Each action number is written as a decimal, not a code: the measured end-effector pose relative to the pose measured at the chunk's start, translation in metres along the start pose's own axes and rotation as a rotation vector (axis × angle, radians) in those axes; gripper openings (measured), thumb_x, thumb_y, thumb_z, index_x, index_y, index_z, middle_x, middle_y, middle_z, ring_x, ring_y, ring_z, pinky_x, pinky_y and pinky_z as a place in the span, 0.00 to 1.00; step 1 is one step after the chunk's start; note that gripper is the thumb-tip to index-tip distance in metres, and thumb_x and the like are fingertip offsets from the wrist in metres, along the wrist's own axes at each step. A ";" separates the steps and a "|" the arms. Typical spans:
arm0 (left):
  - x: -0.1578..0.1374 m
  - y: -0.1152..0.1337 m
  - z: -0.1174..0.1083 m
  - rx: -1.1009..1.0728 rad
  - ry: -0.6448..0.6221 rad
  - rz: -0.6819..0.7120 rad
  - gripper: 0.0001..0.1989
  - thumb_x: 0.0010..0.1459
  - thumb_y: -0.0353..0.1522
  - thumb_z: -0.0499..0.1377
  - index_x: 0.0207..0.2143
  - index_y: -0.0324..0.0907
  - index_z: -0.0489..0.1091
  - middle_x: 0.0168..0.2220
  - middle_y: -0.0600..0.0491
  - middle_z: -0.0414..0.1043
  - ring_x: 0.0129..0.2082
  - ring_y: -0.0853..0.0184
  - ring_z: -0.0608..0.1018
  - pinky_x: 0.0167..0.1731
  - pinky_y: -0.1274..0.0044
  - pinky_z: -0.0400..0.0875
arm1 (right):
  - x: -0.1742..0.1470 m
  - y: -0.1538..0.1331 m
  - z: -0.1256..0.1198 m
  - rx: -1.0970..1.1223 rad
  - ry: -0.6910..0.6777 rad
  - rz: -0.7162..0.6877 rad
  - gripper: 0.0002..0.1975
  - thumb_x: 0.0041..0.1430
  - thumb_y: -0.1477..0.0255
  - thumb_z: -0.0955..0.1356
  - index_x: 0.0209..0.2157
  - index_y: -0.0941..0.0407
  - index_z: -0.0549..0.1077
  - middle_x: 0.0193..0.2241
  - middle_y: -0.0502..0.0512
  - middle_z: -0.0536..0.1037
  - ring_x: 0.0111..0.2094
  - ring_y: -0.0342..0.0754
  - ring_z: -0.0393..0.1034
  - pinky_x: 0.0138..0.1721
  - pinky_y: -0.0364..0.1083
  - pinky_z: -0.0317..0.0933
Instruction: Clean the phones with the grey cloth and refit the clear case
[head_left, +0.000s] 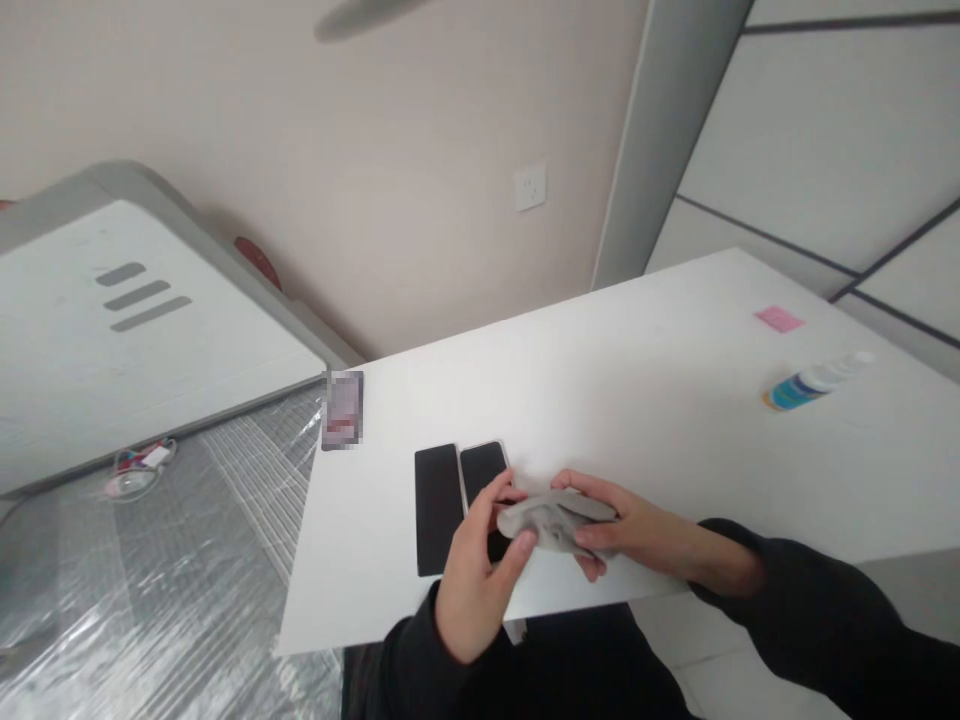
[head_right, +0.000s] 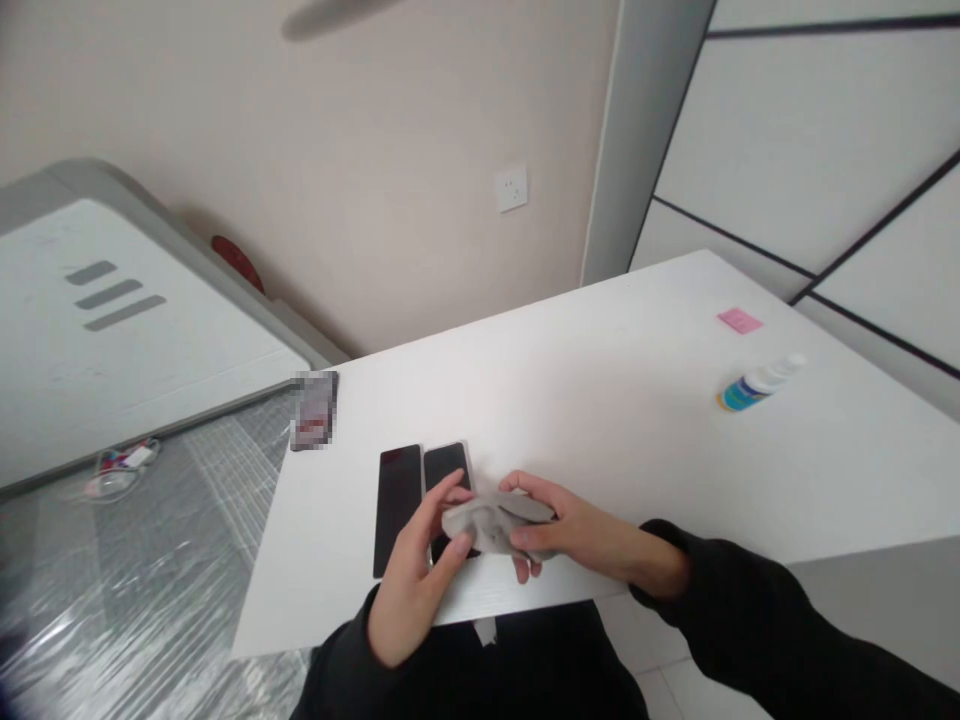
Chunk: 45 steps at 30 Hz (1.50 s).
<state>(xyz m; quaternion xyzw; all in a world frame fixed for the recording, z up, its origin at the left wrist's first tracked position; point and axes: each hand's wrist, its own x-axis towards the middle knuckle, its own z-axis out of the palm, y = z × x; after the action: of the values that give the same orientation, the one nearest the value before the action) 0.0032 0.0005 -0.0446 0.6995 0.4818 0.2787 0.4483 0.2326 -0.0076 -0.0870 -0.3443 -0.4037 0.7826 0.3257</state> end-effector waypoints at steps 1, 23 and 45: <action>0.011 0.006 0.003 -0.041 -0.043 -0.052 0.18 0.66 0.39 0.59 0.53 0.40 0.74 0.41 0.48 0.80 0.39 0.63 0.79 0.41 0.73 0.73 | -0.003 0.001 0.000 -0.001 0.016 0.018 0.29 0.53 0.49 0.75 0.46 0.53 0.66 0.27 0.47 0.77 0.25 0.47 0.75 0.29 0.45 0.66; 0.023 0.024 0.013 -0.425 -0.400 -0.318 0.32 0.52 0.60 0.64 0.37 0.40 0.70 0.15 0.63 0.60 0.12 0.75 0.62 0.17 0.80 0.59 | -0.022 0.004 0.024 -0.428 0.441 -0.332 0.18 0.59 0.57 0.74 0.27 0.53 0.69 0.26 0.48 0.72 0.29 0.46 0.66 0.34 0.46 0.62; 0.034 0.029 -0.033 0.347 0.109 0.363 0.07 0.66 0.29 0.62 0.40 0.42 0.81 0.30 0.54 0.82 0.31 0.67 0.81 0.36 0.76 0.75 | -0.033 -0.075 -0.018 -0.998 0.726 -0.648 0.19 0.63 0.50 0.71 0.27 0.50 0.78 0.22 0.50 0.78 0.20 0.45 0.69 0.22 0.46 0.60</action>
<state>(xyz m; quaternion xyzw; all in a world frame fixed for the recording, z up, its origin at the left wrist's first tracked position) 0.0014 0.0400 -0.0058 0.8249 0.4125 0.3051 0.2373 0.2825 0.0084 -0.0217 -0.5550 -0.6630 0.2023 0.4599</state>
